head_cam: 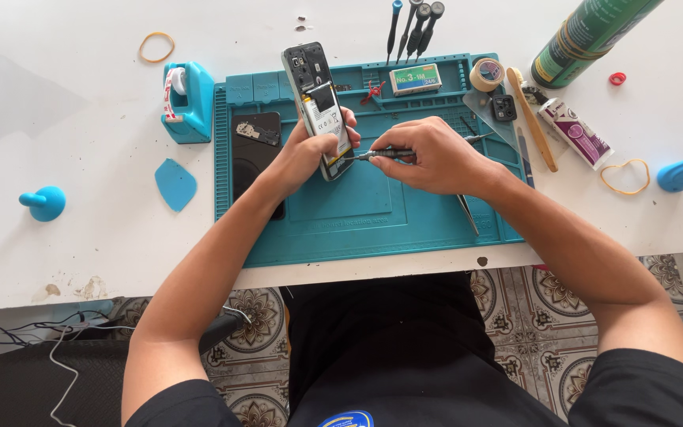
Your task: The person uses a screwdriver to remove screws from the back of a smartphone placed on a blue anti-static mat. The person then sets the screwdriver down and picks up a different screwdriver bit.
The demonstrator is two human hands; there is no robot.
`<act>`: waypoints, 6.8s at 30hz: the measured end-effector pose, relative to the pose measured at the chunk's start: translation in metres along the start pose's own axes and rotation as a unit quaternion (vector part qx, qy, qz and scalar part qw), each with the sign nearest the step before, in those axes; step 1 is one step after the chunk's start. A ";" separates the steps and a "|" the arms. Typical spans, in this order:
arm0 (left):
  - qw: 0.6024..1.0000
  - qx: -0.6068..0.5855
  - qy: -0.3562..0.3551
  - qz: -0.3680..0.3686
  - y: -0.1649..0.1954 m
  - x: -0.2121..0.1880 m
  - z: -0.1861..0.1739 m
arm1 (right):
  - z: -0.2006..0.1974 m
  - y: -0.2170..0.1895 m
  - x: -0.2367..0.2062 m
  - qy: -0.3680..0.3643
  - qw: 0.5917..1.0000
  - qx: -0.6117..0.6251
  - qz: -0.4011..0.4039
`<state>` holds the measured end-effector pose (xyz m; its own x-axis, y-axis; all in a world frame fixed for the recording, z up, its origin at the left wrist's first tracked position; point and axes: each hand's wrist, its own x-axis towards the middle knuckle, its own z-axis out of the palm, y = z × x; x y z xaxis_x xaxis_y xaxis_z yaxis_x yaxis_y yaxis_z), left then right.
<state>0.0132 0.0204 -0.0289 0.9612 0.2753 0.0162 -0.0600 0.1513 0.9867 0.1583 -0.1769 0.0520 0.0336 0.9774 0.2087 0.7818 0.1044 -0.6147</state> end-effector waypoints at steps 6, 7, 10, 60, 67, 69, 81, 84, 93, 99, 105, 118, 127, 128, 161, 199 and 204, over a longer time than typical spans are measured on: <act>0.998 -0.062 0.002 0.014 -0.001 0.001 0.007 | 0.002 -0.001 -0.001 -0.010 1.000 0.010 -0.010; 0.998 -0.065 0.010 0.009 -0.001 0.000 0.007 | 0.003 -0.002 -0.001 -0.009 1.000 0.009 -0.013; 0.997 -0.074 0.030 0.001 -0.002 0.001 0.007 | 0.004 -0.002 0.000 -0.010 1.000 0.007 -0.014; 0.988 -0.151 0.025 0.033 -0.009 -0.005 0.011 | 0.017 -0.010 -0.005 -0.062 0.992 -0.095 0.064; 0.987 -0.155 0.019 0.039 -0.012 -0.005 0.010 | 0.016 -0.009 -0.004 -0.013 0.997 -0.077 -0.011; 0.987 -0.153 0.024 0.037 -0.012 -0.004 0.011 | 0.015 -0.008 -0.003 -0.029 0.997 -0.071 0.010; 0.983 -0.180 0.015 0.032 -0.018 0.001 0.010 | -0.033 0.007 -0.006 -0.048 0.995 -0.070 0.044; 0.985 -0.170 0.016 0.034 -0.018 0.001 0.010 | -0.021 0.000 -0.005 -0.068 0.997 -0.039 0.018; 0.987 -0.157 0.008 0.037 -0.016 -0.001 0.010 | 0.004 -0.006 -0.002 -0.062 0.995 -0.076 0.006; 0.987 -0.157 0.008 0.043 -0.013 -0.002 0.012 | 0.008 -0.003 -0.002 -0.046 0.995 -0.083 -0.009; 0.987 -0.158 0.010 0.040 -0.015 -0.001 0.011 | 0.006 -0.004 -0.002 -0.048 0.995 -0.087 -0.007; 0.984 -0.169 0.017 0.046 -0.017 0.000 0.011 | -0.047 0.016 -0.007 -0.032 0.979 -0.181 0.089; 0.984 -0.172 0.015 0.038 -0.014 0.000 0.012 | -0.047 0.027 -0.005 -0.046 0.968 -0.212 0.123; 0.984 -0.175 0.015 0.037 -0.014 0.001 0.012 | -0.045 0.027 -0.005 -0.043 0.971 -0.211 0.107; 0.986 -0.166 0.001 0.033 -0.022 0.003 0.010 | -0.033 0.022 -0.011 -0.112 0.931 -0.296 0.183; 0.994 -0.076 0.082 0.003 0.006 -0.002 0.021 | -0.033 0.016 -0.006 -0.096 0.945 -0.253 0.185; 0.995 -0.068 0.075 0.012 0.006 -0.002 0.021 | -0.032 0.014 -0.003 -0.117 0.930 -0.268 0.221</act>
<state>0.0160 0.0011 -0.0198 0.9084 0.4180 0.0046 -0.1281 0.2679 0.9549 0.1892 -0.1846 0.0669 0.3384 0.9225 -0.1854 0.9238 -0.3632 -0.1210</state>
